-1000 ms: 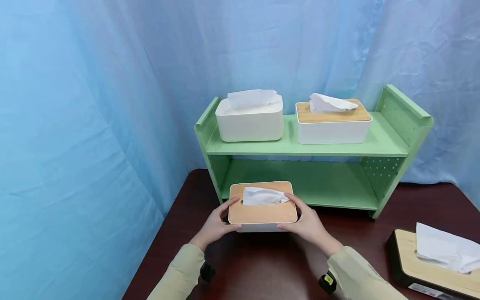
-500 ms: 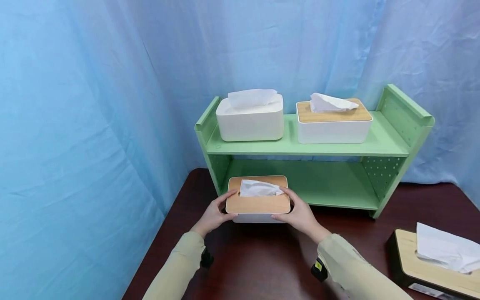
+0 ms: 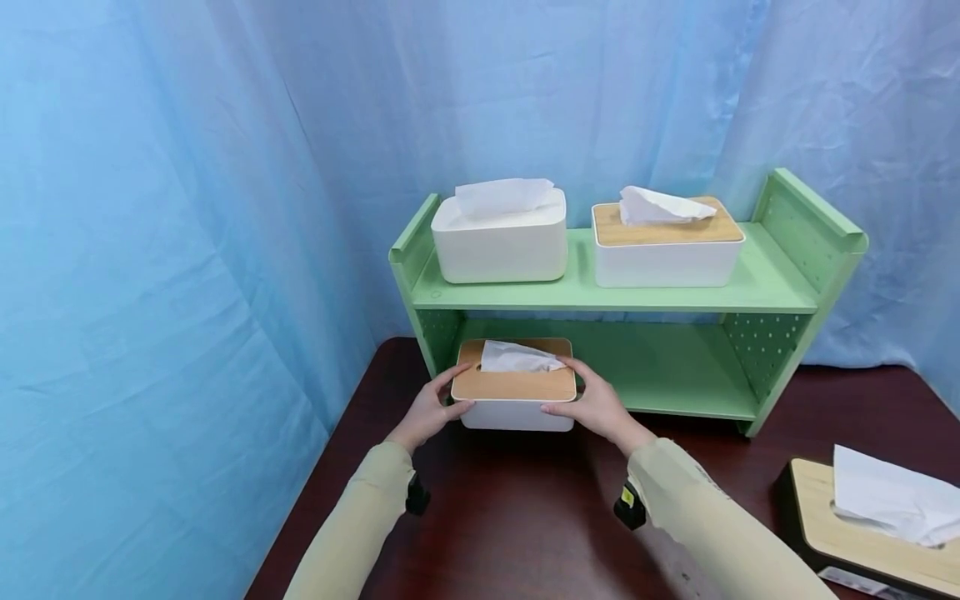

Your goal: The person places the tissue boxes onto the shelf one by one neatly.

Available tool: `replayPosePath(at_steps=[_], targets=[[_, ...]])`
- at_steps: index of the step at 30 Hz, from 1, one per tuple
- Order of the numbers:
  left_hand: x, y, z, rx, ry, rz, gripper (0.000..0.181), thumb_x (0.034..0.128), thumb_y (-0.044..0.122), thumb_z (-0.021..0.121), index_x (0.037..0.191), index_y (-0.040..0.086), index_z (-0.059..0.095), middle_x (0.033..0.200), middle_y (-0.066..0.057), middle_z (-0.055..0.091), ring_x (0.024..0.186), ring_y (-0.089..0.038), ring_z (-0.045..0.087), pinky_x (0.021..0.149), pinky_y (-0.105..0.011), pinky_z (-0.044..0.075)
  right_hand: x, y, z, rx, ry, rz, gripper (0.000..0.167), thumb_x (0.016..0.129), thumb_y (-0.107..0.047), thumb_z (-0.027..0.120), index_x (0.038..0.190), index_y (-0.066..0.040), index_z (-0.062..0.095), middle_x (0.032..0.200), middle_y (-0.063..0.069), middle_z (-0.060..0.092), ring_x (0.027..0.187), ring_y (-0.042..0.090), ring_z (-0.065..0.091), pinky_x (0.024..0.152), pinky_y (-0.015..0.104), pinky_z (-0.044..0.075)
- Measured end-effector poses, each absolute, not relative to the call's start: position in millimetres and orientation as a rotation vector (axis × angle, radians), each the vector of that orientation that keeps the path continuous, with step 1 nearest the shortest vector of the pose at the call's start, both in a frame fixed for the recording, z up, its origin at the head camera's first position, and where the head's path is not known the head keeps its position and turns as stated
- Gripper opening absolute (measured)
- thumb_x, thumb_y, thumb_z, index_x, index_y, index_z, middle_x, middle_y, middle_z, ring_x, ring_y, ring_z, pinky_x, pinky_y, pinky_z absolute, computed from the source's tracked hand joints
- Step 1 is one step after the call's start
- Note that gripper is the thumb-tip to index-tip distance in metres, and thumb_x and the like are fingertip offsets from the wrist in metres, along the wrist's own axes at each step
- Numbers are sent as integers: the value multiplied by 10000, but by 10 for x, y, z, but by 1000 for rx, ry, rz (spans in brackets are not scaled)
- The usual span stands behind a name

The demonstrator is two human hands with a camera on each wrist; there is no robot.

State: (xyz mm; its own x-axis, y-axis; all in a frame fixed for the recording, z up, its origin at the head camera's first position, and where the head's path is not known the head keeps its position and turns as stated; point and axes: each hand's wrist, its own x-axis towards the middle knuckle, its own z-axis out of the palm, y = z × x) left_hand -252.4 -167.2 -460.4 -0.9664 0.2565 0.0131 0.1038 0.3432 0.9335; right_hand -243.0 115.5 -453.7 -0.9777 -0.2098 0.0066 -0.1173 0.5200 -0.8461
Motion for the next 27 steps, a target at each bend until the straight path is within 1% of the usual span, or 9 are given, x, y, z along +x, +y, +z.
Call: replayPosePath(at_steps=[3, 6, 11, 14, 18, 21, 24, 26, 27], targets=[[-2571, -1661, -4636, 290, 2450, 1717, 611, 874, 58, 664, 1431, 142, 429, 1514, -178, 302, 1281, -378, 436, 877, -434, 521, -2483, 1158, -4526, -276, 2654, -1451, 903, 746, -389, 796, 1474, -148, 320, 1492, 201, 338, 1320, 403, 370, 995, 560, 377], [-2601, -1647, -4648, 266, 2451, 1729, 605, 879, 65, 660, 1431, 157, 430, 1516, -170, 299, 1291, -371, 432, 877, -427, 522, -2521, 1160, -4518, -266, 2653, -1434, 910, 753, -398, 789, 1481, -144, 306, 1496, 211, 325, 1323, 411, 362, 1001, 565, 369], [-2634, -1630, -4644, 263, 2448, 1768, 598, 886, 82, 657, 1433, 147, 425, 1526, -164, 284, 1321, -368, 402, 925, -459, 491, -2557, 1137, -4499, -236, 2646, -1431, 899, 769, -381, 776, 1486, -136, 292, 1488, 222, 334, 1312, 410, 377, 1008, 558, 367], [-2570, -1600, -4528, 291, 2463, 1790, 584, 889, 74, 646, 1428, 87, 423, 1517, -193, 293, 1333, -384, 383, 1001, -494, 423, -2562, 1121, -4477, -221, 2635, -1440, 879, 789, -345, 764, 1491, -130, 281, 1489, 221, 330, 1306, 409, 386, 1009, 554, 369], [-2555, -1572, -4529, 289, 2564, 1778, 552, 889, 95, 652, 1403, 58, 452, 1486, -179, 364, 1341, -356, 381, 1082, -511, 322, -2562, 1121, -4488, -243, 2637, -1450, 870, 806, -329, 752, 1497, -123, 266, 1500, 221, 309, 1324, 414, 358, 1015, 562, 361], [-2598, -1570, -4629, 261, 2662, 1731, 556, 883, 143, 674, 1393, 71, 465, 1461, -146, 414, 1330, -319, 404, 1078, -493, 336, -2532, 1154, -4516, -281, 2660, -1469, 868, 810, -331, 752, 1498, -126, 265, 1515, 209, 285, 1328, 419, 350, 988, 556, 392], [-2547, -1557, -4604, 263, 2723, 1706, 586, 885, 167, 676, 1404, 45, 431, 1438, -172, 429, 1289, -328, 447, 1023, -497, 397, -2459, 1195, -4523, -314, 2721, -1484, 847, 815, -333, 747, 1491, -130, 279, 1516, 196, 276, 1316, 413, 364, 947, 538, 430], [-2480, -1552, -4576, 291, 2792, 1675, 587, 896, 173, 662, 1406, 26, 411, 1424, -206, 421, 1247, -350, 474, 969, -505, 437, -2394, 1215, -4521, -370, 2807, -1458, 809, 831, -339, 729, 1477, -107, 300, 1505, 214, 277, 1308, 419, 366, 944, 546, 431], [-2439, -1550, -4562, 308, 2840, 1651, 582, 899, 173, 657, 1403, 20, 409, 1424, -223, 411, 1251, -362, 467, 967, -514, 434, -2356, 1225, -4519, -415, 2862, -1435, 782, 840, -326, 722, 1466, -91, 318, 1498, 229, 277, 1315, 426, 352, 957, 560, 415]])
